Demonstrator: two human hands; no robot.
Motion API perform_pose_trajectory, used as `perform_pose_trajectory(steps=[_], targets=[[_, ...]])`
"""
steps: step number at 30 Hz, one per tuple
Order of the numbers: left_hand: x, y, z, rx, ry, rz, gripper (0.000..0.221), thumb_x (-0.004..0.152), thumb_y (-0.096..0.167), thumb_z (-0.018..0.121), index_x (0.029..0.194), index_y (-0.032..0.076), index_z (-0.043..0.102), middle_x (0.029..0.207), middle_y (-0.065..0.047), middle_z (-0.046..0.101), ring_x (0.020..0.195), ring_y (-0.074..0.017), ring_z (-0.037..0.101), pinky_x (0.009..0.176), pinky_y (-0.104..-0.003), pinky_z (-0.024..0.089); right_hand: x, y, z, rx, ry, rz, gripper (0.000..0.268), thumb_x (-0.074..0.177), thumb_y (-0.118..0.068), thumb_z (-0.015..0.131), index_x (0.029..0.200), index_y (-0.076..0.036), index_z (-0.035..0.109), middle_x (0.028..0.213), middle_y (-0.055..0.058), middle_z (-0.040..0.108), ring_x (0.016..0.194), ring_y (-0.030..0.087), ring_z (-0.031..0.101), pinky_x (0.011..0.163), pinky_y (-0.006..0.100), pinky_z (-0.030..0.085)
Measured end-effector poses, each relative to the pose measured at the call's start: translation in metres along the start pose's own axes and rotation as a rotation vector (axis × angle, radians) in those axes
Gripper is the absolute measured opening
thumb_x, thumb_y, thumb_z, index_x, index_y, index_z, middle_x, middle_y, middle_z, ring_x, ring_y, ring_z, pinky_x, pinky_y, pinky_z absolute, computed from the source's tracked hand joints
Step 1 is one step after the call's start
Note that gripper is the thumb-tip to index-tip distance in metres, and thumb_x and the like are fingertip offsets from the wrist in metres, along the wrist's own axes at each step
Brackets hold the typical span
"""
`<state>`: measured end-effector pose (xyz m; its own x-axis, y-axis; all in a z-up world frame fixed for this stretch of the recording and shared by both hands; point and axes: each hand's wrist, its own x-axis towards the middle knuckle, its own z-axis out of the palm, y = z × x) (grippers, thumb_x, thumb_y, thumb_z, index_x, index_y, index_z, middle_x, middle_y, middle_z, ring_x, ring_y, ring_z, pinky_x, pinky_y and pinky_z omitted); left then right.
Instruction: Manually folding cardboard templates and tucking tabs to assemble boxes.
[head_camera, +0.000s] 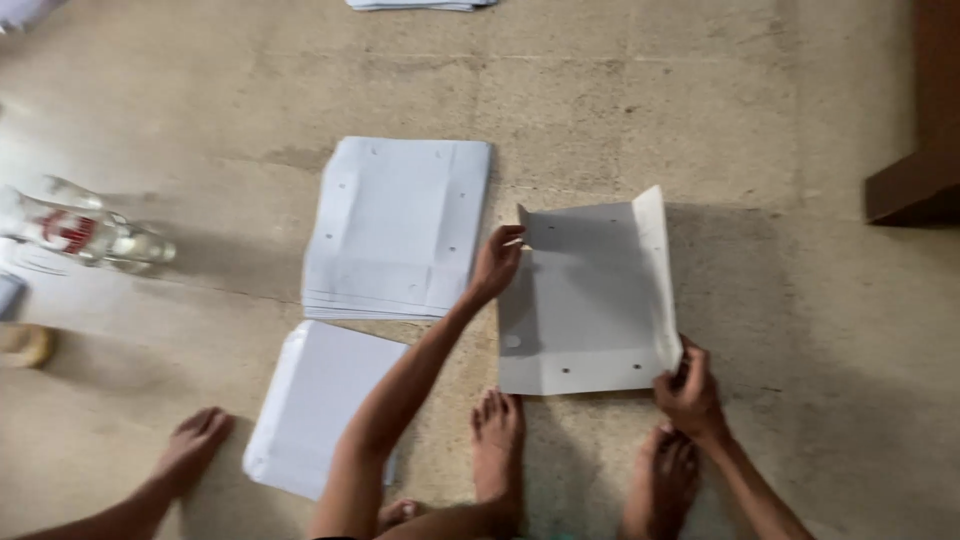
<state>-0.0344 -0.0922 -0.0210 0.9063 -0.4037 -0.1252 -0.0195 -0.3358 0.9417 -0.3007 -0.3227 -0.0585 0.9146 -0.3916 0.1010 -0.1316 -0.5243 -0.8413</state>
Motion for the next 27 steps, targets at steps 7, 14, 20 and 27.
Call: perform_pose_trajectory(steps=[7,14,20,27], targets=[[-0.004,0.005,-0.001,0.022,0.012,0.041,0.034,0.082,0.0,0.043,0.115,-0.003,0.047,0.118,-0.021,0.053,0.107,-0.0279,0.057,0.09,-0.035,0.051,0.004,-0.023,-0.01,-0.028,-0.043,-0.069,0.051,0.07,-0.002,0.052,0.117,0.003,0.033,0.102,0.023,0.057,0.076,0.03,0.064,0.058,0.035,0.053],[0.004,-0.02,0.0,-0.061,0.092,0.063,0.031,0.085,0.008,0.049,0.115,0.01,0.055,0.111,-0.025,0.057,0.1,-0.0324,0.059,0.084,-0.043,0.048,0.004,-0.021,-0.009,0.083,-0.031,0.008,0.038,0.073,-0.003,0.048,0.108,0.004,0.036,0.107,0.032,0.055,0.076,0.042,0.063,0.045,0.043,0.052],[-0.003,-0.001,-0.001,-0.057,0.072,0.035,0.03,0.086,0.008,0.046,0.115,0.009,0.055,0.112,-0.025,0.056,0.103,-0.0334,0.058,0.085,-0.044,0.048,0.005,-0.014,-0.007,0.071,-0.061,-0.011,0.037,0.075,-0.004,0.046,0.108,0.004,0.034,0.115,0.031,0.051,0.076,0.041,0.063,0.043,0.041,0.052],[-0.003,0.001,0.0,-0.069,0.049,0.029,0.03,0.087,0.009,0.045,0.115,0.008,0.055,0.114,-0.025,0.056,0.104,-0.0345,0.056,0.086,-0.045,0.047,0.006,-0.012,-0.007,0.054,-0.054,-0.025,0.037,0.075,-0.004,0.046,0.109,0.004,0.033,0.117,0.031,0.05,0.076,0.041,0.062,0.042,0.04,0.051]])
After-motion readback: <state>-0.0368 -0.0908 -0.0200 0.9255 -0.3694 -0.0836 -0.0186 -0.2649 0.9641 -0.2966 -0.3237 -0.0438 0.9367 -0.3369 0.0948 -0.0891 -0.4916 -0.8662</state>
